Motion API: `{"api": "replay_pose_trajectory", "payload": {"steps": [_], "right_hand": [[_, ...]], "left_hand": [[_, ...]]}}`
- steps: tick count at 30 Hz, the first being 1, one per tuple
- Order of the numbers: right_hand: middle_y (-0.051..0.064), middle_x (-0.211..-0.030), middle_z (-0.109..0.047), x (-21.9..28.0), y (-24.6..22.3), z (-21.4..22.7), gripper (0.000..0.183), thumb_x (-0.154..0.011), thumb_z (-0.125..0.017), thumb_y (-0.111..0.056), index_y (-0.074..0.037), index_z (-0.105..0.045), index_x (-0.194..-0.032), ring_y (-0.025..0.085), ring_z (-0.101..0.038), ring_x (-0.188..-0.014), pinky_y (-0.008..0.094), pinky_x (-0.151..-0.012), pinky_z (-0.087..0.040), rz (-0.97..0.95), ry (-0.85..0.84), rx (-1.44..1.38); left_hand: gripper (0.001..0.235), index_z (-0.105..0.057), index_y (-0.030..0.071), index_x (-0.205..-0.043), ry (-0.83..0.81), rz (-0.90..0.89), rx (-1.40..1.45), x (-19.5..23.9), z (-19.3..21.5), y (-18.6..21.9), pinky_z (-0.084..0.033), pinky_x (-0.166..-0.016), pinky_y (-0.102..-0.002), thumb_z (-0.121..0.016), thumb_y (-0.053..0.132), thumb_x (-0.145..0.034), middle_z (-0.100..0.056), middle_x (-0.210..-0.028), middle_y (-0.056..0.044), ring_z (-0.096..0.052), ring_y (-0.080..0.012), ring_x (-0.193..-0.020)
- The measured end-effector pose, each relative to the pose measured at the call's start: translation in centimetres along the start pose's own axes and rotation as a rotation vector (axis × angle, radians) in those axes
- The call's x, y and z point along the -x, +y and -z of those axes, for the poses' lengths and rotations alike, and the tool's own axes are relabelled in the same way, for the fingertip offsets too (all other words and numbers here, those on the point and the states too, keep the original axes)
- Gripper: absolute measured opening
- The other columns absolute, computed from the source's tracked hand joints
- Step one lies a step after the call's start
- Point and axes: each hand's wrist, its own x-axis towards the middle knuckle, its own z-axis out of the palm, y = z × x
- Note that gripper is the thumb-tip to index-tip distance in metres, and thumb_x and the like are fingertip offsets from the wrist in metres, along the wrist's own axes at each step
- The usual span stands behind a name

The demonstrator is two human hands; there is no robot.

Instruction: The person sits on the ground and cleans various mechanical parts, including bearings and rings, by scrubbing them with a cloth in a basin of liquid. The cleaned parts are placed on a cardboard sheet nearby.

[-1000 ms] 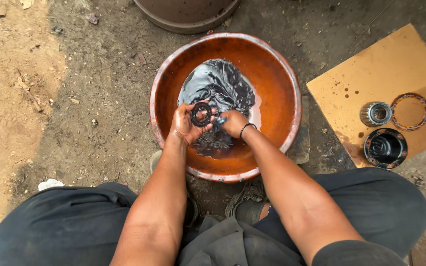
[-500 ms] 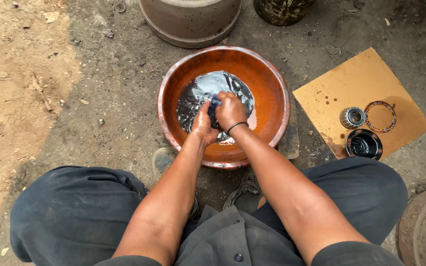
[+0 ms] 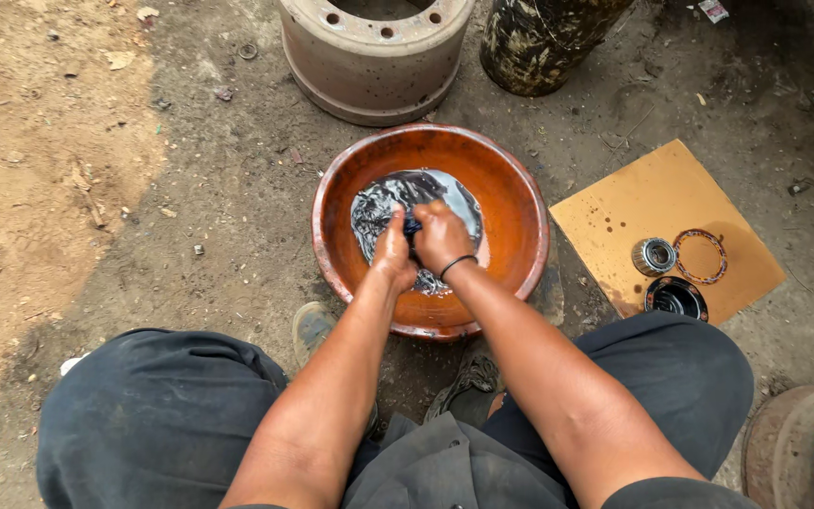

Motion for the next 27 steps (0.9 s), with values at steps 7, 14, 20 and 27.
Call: {"api": "replay_pose_trajectory", "payload": {"steps": [7,14,20,27], "right_hand": [[0.024,-0.108,-0.073,-1.7,-0.5,1.8,0.026,-0.086,-0.066,-0.020,-0.010,-0.069,-0.110,0.040,-0.070,-0.103,0.049,-0.092,-0.054,-0.252,-0.187,-0.014],[0.024,-0.126,-0.065,0.6,-3.0,1.0,0.047,-0.086,-0.059,-0.010,-0.007,-0.060,-0.133,0.039,-0.065,-0.114,0.045,-0.098,-0.052,0.128,-0.134,-0.077],[0.024,-0.113,-0.066,1.3,0.3,1.6,0.028,-0.097,-0.056,-0.020,-0.007,-0.066,-0.119,0.042,-0.067,-0.104,0.051,-0.091,-0.053,0.024,-0.085,0.111],[0.026,-0.099,-0.071,-1.0,4.3,-1.4,0.031,-0.082,-0.070,-0.032,-0.006,-0.074,-0.100,0.044,-0.068,-0.093,0.051,-0.084,-0.054,-0.257,-0.031,-0.149]], "left_hand": [[0.049,-0.061,0.005,-0.127,-0.029,-0.045,-0.101,-0.6,0.4,-0.4,-0.054,-0.098,-0.061,-0.053,0.046,-0.101,-0.067,-0.123,-0.017,-0.066,-0.0344,-0.110],[0.051,-0.059,0.011,-0.126,0.040,-0.077,-0.037,1.0,1.0,1.3,-0.052,-0.100,-0.050,-0.039,0.051,-0.103,-0.067,-0.128,-0.016,-0.066,-0.0318,-0.115],[0.032,-0.066,0.003,-0.116,-0.100,-0.170,-0.158,1.0,-1.0,-0.5,-0.052,-0.090,-0.041,-0.057,0.031,-0.103,-0.070,-0.111,-0.009,-0.064,-0.0215,-0.102],[0.013,-0.070,0.001,-0.100,-0.036,-0.414,-0.098,-3.5,0.9,-2.5,-0.051,-0.080,-0.033,-0.063,0.012,-0.099,-0.070,-0.092,-0.007,-0.062,-0.0175,-0.084]]}}
